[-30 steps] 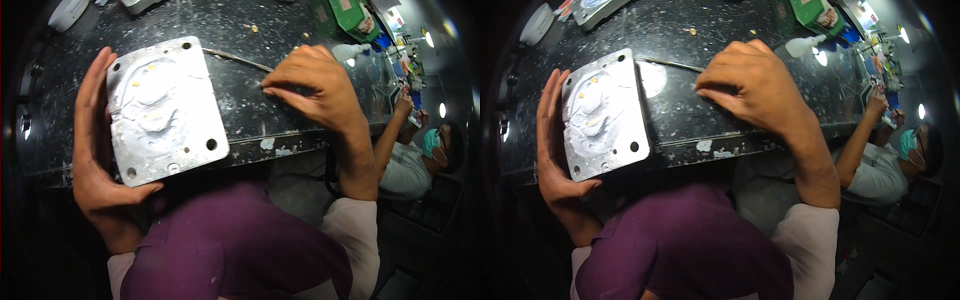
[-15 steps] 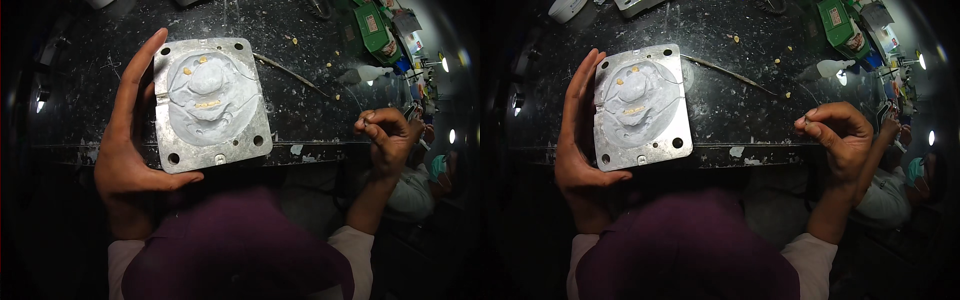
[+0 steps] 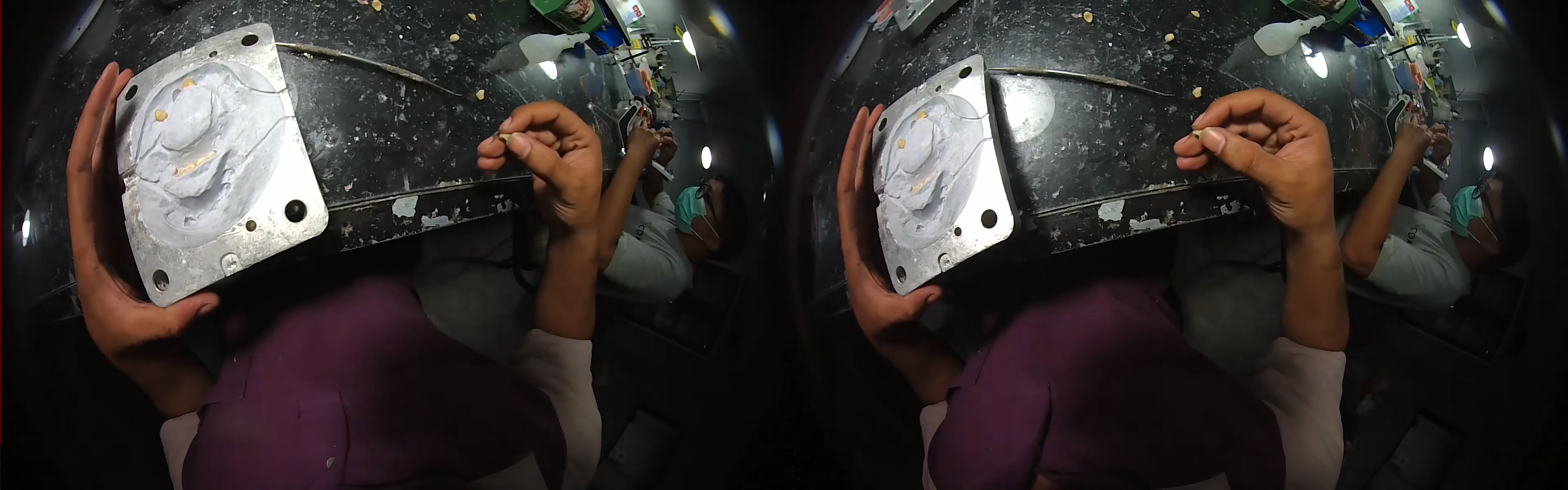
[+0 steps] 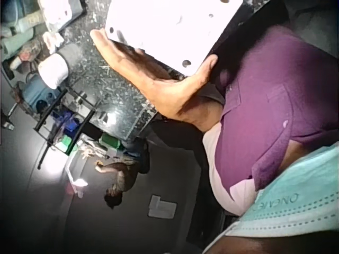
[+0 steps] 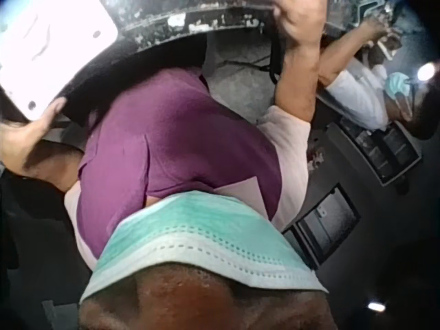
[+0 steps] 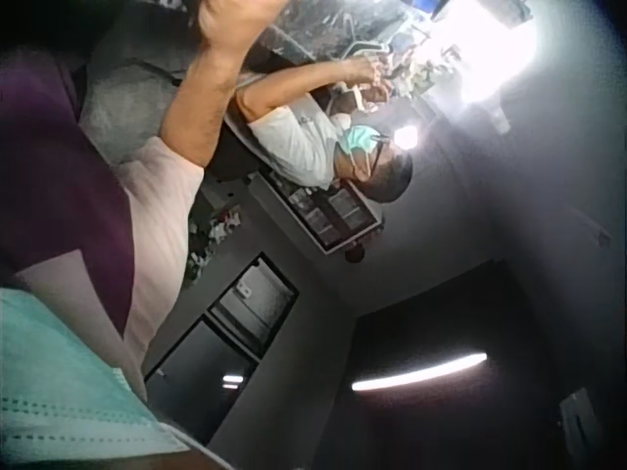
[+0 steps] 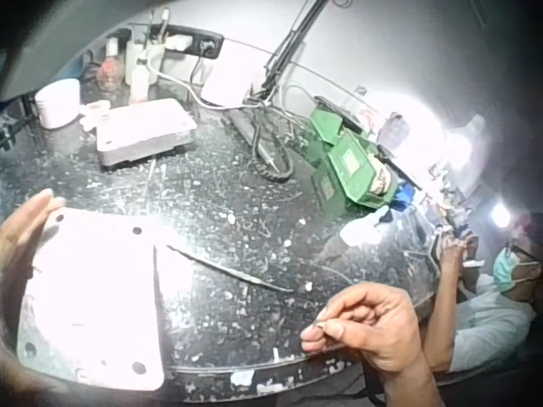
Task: The person scrapes a plaster dental mold using a metal dental pick, clears away dust with a compressed air gun, and then manually fits small artificial teeth into the mold's indentations.
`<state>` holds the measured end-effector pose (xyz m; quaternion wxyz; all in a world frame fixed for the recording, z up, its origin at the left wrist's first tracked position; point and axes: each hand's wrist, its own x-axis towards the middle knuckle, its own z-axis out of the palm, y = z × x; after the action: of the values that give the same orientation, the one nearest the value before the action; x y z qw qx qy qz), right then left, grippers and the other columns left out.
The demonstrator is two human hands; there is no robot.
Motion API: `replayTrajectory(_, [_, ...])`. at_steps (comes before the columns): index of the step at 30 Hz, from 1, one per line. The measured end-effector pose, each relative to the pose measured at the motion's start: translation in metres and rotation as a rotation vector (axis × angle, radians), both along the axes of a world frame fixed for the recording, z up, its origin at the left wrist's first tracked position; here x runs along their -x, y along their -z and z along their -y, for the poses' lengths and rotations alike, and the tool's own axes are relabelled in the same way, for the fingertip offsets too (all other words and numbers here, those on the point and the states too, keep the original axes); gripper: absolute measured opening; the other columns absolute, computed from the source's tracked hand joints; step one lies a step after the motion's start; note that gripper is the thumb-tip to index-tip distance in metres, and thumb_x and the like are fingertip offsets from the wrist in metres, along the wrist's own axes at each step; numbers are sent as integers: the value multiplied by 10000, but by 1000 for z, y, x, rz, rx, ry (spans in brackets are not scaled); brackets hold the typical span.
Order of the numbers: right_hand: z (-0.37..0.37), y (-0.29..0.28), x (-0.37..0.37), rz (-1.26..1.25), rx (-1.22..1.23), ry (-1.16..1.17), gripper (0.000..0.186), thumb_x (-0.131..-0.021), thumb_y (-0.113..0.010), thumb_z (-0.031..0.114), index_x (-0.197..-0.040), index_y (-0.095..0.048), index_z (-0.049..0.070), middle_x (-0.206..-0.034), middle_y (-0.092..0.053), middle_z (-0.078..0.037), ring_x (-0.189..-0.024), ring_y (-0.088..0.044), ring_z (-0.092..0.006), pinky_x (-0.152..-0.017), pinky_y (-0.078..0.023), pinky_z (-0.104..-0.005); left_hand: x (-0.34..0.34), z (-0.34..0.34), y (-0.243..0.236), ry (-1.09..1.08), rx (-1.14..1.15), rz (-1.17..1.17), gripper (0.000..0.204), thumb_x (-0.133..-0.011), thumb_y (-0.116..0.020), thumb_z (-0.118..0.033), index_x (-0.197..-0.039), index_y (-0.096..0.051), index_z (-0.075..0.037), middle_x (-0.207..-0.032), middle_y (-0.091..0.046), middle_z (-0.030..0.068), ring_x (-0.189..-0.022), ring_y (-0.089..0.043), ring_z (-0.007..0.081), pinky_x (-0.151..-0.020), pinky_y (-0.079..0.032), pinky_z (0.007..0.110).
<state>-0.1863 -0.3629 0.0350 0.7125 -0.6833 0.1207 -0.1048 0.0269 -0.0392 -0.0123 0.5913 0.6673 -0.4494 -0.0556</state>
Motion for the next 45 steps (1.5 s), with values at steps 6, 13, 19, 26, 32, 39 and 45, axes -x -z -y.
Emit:
replayTrajectory(6, [-4, 3, -1, -168, -144, 111, 168, -960, -689, 79, -1077, -682, -42, -964, -757, -183, -848, -760, -224, -768, -618, -311, 4, 1, 2, -16, 25, -51, 1326, -627, -883, -613, -1574, -249, 65, -1636, -202, 310, -1515, -278, 427, -1210, -306, 518])
replayTrajectory(13, [-17, -4, -5, -223, 546, 192, 107, -868, -795, 57, -957, -768, 3, -914, -734, -45, -840, -695, -128, -746, -530, -226, 3, -1, 1, -14, 16, -14, 1325, -623, -883, -609, -1576, -255, 64, -1639, -211, 302, -1521, -275, 413, -1217, -294, 509])
replayTrajectory(19, [-17, -8, -11, -173, 979, 23, 127, -810, -821, 50, -926, -774, 30, -888, -731, -44, -814, -702, -131, -725, -534, -259, 1, -4, 2, -8, 11, -15, 1325, -623, -883, -611, -1577, -257, 64, -1642, -206, 300, -1523, -271, 413, -1219, -287, 508])
replayTrajectory(26, [-13, -6, -11, -73, 1143, -31, 126, -804, -816, 53, -924, -776, 47, -892, -738, -55, -789, -712, -166, -710, -552, -278, 0, -5, 3, 12, 8, 5, 1322, -626, -883, -607, -1577, -255, 62, -1642, -204, 301, -1522, -270, 417, -1218, -290, 507])
replayTrajectory(32, [-17, -20, -20, -272, 707, -32, 137, -839, -811, 83, -953, -779, 12, -890, -745, -34, -805, -688, -106, -737, -529, -237, 6, 0, 4, -34, 45, -45, 1320, -620, -885, -605, -1573, -265, 64, -1639, -207, 304, -1519, -275, 420, -1218, -287, 510])
replayTrajectory(39, [-15, -25, -38, -602, 349, -153, 169, -872, -799, 154, -949, -784, 5, -865, -749, -25, -804, -665, -72, -785, -518, -221, 7, 11, 5, -36, 65, -20, 1426, -578, -854, -734, -1571, -241, 84, -1632, -223, 301, -1507, -296, 416, -1211, -301, 510])
replayTrajectory(45, [-13, -28, -52, -655, 370, -214, 187, -888, -781, 175, -946, -783, -3, -894, -759, -32, -817, -667, -73, -804, -517, -229, 19, 15, -8, -96, 12, -238, 1545, -495, -857, -801, -1565, -217, 111, -1629, -222, 293, -1483, -344, 400, -1203, -321, 501])
